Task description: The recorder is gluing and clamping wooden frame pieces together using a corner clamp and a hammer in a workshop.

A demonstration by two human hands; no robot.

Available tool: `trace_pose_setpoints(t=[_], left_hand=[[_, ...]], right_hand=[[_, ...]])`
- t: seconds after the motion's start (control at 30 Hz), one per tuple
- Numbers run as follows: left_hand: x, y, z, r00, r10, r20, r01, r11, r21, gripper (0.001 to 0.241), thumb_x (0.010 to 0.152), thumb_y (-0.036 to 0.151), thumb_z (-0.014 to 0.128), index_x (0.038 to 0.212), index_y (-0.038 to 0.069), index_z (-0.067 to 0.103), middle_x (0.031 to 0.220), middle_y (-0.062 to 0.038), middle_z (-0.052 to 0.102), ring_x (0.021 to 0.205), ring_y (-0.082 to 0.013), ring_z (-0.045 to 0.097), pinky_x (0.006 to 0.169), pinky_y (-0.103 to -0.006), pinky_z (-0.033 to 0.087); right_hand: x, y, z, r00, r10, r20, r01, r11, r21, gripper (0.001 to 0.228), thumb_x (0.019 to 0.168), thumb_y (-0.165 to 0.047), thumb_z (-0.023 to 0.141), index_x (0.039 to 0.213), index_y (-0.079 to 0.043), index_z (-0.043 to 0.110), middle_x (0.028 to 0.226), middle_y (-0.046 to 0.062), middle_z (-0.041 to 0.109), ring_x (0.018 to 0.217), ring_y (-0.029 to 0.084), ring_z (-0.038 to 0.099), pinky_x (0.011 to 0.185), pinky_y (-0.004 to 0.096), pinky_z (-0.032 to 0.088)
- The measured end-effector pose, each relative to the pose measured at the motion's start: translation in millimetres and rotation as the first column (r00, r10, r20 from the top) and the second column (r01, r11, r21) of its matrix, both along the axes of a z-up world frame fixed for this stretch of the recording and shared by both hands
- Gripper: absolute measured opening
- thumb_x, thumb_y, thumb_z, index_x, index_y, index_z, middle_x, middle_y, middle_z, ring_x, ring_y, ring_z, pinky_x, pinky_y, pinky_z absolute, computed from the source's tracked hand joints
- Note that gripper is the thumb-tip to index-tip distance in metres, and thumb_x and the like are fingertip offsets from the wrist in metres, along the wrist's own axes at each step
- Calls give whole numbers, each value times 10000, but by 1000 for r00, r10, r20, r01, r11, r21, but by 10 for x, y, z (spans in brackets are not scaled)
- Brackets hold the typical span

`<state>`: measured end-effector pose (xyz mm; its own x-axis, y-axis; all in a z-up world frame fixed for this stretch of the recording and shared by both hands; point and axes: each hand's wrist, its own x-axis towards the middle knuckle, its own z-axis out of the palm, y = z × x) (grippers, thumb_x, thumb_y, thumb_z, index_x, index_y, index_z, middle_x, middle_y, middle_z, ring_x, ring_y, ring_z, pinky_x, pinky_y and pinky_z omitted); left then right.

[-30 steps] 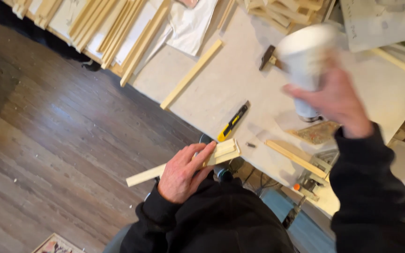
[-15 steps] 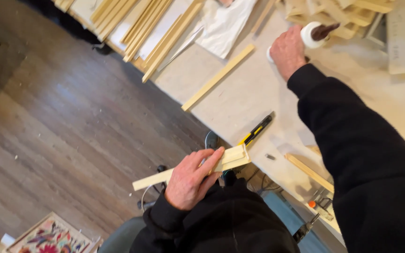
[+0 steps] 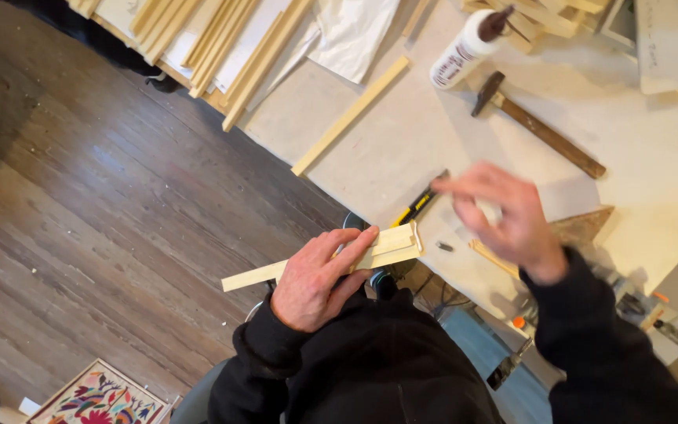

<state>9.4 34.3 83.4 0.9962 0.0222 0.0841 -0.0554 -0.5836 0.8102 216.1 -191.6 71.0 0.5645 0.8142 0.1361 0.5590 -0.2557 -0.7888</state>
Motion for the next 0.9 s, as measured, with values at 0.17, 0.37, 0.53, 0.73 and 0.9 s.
trace_pose_setpoints(t=[0.17, 0.37, 0.53, 0.73, 0.9], left_hand=[[118, -166, 142, 990, -138, 41, 140, 989, -57, 590, 899, 110, 732, 1455, 44, 546, 1276, -144, 633, 1086, -325, 654, 920, -397, 540], [169, -387, 282, 968, -248, 48, 251, 966, -67, 612, 888, 102, 730, 1463, 26, 537, 1268, -152, 638, 1072, -322, 653, 917, -396, 539], [152, -541, 358, 961, -273, 40, 275, 960, -57, 607, 890, 109, 736, 1461, 28, 547, 1267, -148, 641, 1062, -316, 658, 906, -390, 544], [144, -679, 428, 957, -288, 40, 290, 955, -63, 603, 900, 122, 743, 1461, 23, 544, 1263, -143, 647, 1053, -314, 667, 898, -388, 552], [117, -758, 476, 950, -305, 62, 309, 948, -72, 602, 905, 121, 743, 1462, 19, 540, 1275, -150, 642, 1092, -324, 667, 925, -389, 554]], right_hand=[[-520, -557, 309, 990, -63, -127, 68, 997, 37, 407, 852, 20, 595, 1211, -95, 748, 937, 35, 660, 778, 132, 639, 718, 281, 526], [-689, -796, 448, 993, -87, -78, 92, 994, 66, 449, 819, 67, 624, 1227, -80, 741, 945, 29, 613, 880, 194, 604, 787, 312, 512], [-826, -1048, 410, 990, -103, -93, 112, 989, 100, 446, 808, 73, 623, 1203, -85, 755, 904, 15, 603, 811, 178, 575, 733, 314, 497], [-939, -1284, 444, 990, -33, -138, 65, 970, 234, 422, 771, 59, 598, 1124, -82, 779, 876, 13, 609, 759, 140, 572, 677, 297, 480], [-962, -1374, 473, 982, -66, -177, 115, 952, 285, 425, 789, 44, 560, 1155, -47, 757, 866, 7, 613, 788, 134, 563, 728, 299, 505]])
